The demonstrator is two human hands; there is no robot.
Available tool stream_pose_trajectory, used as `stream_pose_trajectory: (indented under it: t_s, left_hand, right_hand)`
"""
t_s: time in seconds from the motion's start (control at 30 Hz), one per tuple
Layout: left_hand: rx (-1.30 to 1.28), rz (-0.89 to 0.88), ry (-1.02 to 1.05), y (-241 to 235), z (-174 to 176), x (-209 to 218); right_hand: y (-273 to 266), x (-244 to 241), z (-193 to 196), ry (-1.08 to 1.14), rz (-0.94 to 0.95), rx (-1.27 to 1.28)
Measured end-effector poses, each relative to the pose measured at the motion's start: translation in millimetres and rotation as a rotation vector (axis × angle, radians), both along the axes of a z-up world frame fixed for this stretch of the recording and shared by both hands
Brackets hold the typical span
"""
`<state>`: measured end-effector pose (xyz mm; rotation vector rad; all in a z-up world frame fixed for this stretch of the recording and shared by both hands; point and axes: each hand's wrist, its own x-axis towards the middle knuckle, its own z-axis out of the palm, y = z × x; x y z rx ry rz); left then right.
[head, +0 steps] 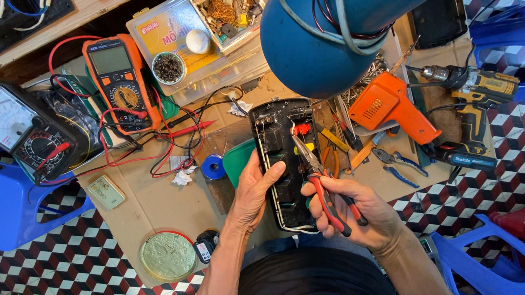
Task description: The person works on an open electronic device on a cluttered workbench. They apply blue tape to a component, use a heat gun to warm a section, and manipulate internal wires with pliers and their hands.
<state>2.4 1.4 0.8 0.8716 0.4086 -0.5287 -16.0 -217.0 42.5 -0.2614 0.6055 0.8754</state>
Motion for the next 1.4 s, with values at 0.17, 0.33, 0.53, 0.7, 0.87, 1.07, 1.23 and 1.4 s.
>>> stream_pose_trajectory:
  t_s: [0.17, 0.33, 0.53, 0.7, 0.87, 1.07, 1.23, 1.4]
  left_hand:
    - [0.0, -0.002, 0.014, 1, 0, 0]
    - [-0.009, 0.001, 0.002, 3, 1, 0]
    - [-0.026, -0.005, 0.004, 3, 2, 2]
    - [-0.014, 0.007, -0.003, 3, 2, 1]
    - [0.069, 0.03, -0.022, -1, 1, -1]
    - [0.175, 0.049, -0.035, -6, 0, -3]
    - [0.266, 0.06, -0.062, -7, 1, -5]
    - [0.372, 0.051, -0.088, -8, 4, -3]
  right_hand:
    - [0, 2, 2, 0.034, 0.032, 0.008]
    - [5, 2, 5, 0.013, 0.021, -0.015]
    - [7, 6, 11, -0.03, 0.058, -0.064]
    - [13, 7, 17, -0.068, 0.112, -0.239]
    - [18, 9, 20, -0.092, 0.188, -0.405]
    - [26, 8, 17, -0.114, 0.232, -0.557]
    - [35, 6, 11, -0.151, 0.237, -0.641]
    - [42, 4, 10, -0.174, 0.228, -0.72]
